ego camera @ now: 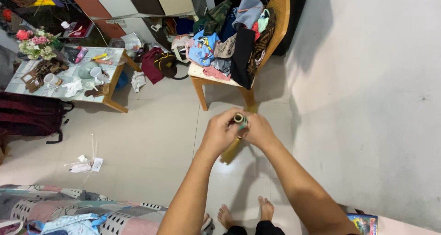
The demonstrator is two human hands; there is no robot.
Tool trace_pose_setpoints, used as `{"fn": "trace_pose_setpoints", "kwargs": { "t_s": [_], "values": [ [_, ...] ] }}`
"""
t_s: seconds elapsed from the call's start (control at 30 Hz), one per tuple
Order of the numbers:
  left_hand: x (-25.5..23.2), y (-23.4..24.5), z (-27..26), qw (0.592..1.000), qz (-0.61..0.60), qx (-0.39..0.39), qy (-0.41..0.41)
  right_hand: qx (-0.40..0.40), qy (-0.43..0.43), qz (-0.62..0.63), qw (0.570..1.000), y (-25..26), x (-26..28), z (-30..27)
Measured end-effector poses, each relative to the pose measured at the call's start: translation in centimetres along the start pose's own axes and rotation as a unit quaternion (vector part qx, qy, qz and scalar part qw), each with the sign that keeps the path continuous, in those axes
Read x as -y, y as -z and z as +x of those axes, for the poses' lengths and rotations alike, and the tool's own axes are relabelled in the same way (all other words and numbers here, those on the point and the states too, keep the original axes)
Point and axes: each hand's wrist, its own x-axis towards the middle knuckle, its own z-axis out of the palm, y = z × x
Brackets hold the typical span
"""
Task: The recorder assembles a traditional broom by attaching the broom head to a wooden handle and then sweeps the floor.
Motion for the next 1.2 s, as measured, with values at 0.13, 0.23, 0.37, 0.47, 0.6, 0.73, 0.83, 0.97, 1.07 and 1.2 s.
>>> {"fn": "trace_pose_setpoints", "kwargs": {
  "t_s": [0.13, 0.23, 0.37, 0.47, 0.6, 0.73, 0.83, 0.97, 1.07, 1.2],
  "values": [
    [-1.0, 2.0, -1.7, 0.997, 0.023, -0.046, -0.062, 0.028, 0.047, -0.098, 0.994, 0.7, 4.2, 0.0],
    [0.7, 2.8, -2.7, 0.996, -0.053, -0.037, -0.064, 0.031, 0.075, -0.112, 0.99, -0.5, 4.8, -0.2],
    [6.0, 2.6, -3.6, 0.994, -0.09, -0.056, -0.033, 0.078, -0.029, -0.21, 0.974, -3.1, 2.9, -0.9],
    [12.3, 0.9, -4.2, 0.99, -0.115, -0.077, -0.001, 0.109, -0.031, -0.226, 0.967, -5.5, -0.1, -1.6],
    [22.1, -1.8, -7.1, 0.986, -0.083, -0.104, 0.104, 0.164, -0.065, -0.234, 0.956, -11.8, -8.7, -4.4],
    [26.6, -1.1, -10.2, 0.987, -0.046, -0.104, 0.114, 0.199, -0.086, -0.239, 0.947, -18.6, -14.8, -7.0],
    [28.7, 1.4, -11.9, 0.981, -0.082, -0.113, 0.132, 0.226, -0.154, -0.16, 0.948, -21.6, -12.7, -6.8],
    [28.4, 7.3, -13.0, 0.977, -0.016, -0.168, 0.129, 0.241, -0.116, -0.173, 0.948, -27.0, -10.0, -4.5],
    [26.7, 12.1, -13.9, 0.971, 0.03, -0.202, 0.121, 0.24, -0.078, -0.135, 0.958, -31.3, -7.3, -2.7],
    [23.7, 18.4, -15.8, 0.953, 0.118, -0.235, 0.152, 0.251, -0.048, -0.083, 0.963, -35.7, -0.8, -0.4]
  ]
}}
